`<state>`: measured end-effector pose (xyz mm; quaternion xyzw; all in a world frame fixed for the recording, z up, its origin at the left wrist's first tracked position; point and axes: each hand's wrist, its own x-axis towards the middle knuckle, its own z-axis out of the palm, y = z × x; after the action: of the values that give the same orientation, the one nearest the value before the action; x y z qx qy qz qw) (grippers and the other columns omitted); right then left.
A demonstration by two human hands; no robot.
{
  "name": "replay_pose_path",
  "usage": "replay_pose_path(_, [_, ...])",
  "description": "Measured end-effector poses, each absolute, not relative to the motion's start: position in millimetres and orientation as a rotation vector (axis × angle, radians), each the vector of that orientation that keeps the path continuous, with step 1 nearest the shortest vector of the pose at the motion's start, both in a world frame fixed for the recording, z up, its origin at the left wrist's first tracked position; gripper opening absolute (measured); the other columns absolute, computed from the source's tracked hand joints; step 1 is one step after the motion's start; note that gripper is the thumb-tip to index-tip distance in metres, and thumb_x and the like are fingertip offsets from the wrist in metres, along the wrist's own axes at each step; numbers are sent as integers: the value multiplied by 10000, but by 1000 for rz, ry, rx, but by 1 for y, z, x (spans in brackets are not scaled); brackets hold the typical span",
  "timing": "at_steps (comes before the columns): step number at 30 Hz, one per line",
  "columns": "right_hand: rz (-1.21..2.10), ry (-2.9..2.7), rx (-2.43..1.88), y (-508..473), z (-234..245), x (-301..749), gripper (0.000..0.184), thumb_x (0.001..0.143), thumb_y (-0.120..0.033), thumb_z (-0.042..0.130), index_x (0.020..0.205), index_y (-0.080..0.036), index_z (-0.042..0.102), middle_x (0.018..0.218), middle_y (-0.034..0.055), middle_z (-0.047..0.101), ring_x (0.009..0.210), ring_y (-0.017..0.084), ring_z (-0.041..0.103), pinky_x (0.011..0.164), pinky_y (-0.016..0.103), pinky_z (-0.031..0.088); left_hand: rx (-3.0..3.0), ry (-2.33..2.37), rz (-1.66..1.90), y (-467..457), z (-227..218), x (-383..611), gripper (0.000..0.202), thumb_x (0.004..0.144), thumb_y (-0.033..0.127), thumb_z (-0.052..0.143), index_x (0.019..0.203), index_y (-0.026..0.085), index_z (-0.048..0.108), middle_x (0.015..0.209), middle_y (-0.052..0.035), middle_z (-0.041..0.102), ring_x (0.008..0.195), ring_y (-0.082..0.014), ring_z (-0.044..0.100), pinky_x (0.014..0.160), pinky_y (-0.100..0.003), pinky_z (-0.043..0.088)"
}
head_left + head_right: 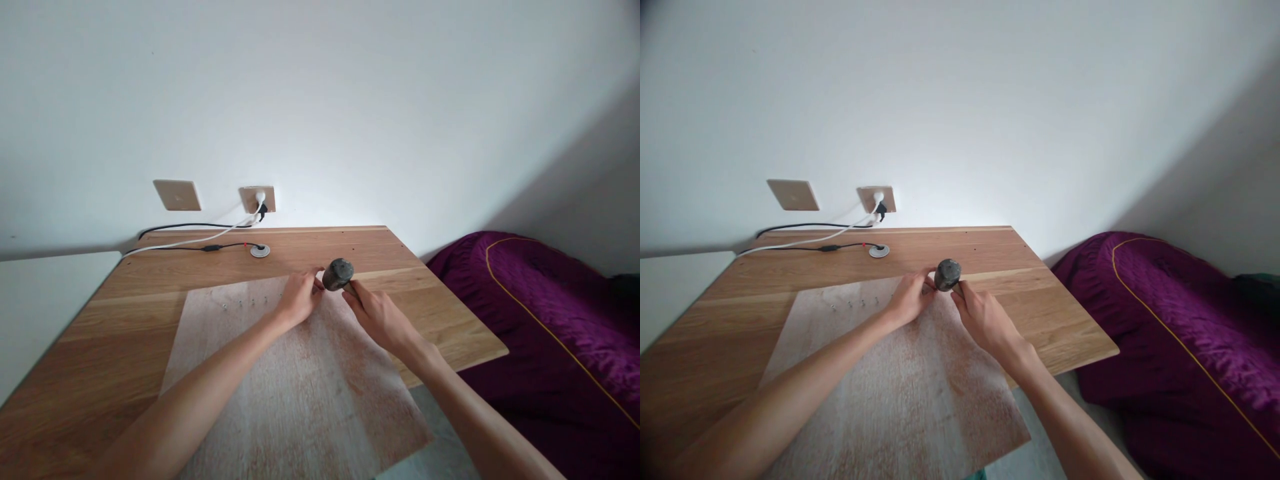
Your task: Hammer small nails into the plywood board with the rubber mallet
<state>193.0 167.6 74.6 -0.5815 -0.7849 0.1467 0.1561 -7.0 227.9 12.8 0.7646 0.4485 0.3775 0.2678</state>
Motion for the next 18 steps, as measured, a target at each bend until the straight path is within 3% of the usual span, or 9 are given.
replay_pose_path(9, [406,-2248,-1662,171,73,193,270,1068,-364,412,1149,-219,626,891,96,778,828,276,758,627,284,367,2091,1239,1013,228,13,-6,546,796,-29,639,1296,190,667,979,-62,819,922,-230,784,866,-330,587])
replay_pose_path(11, [488,-2200,-1632,169,71,193,245,1045,-372,431,1081,-225,623,837,75,758,781,260,755,625,282,396,2107,1252,1003,228,12,-6,550,802,-29,626,1311,177,657,982,-71,815,941,-239,780,879,-340,586])
replay_pose_path(15, [873,-1803,-1562,156,66,194,294,968,-510,508,1113,-261,452,669,-64,633,416,160,580,449,252,379,2128,1248,966,225,12,-6,546,831,-5,616,1349,167,615,1013,-81,799,966,-250,766,904,-378,589])
replay_pose_path(18, [1173,-1425,-1405,137,64,192,476,864,-598,639,1043,-299,314,728,-102,636,377,116,524,394,227,380,2234,1197,993,220,15,-7,508,873,53,645,1362,173,581,1198,-119,746,1138,-271,707,1016,-436,557])
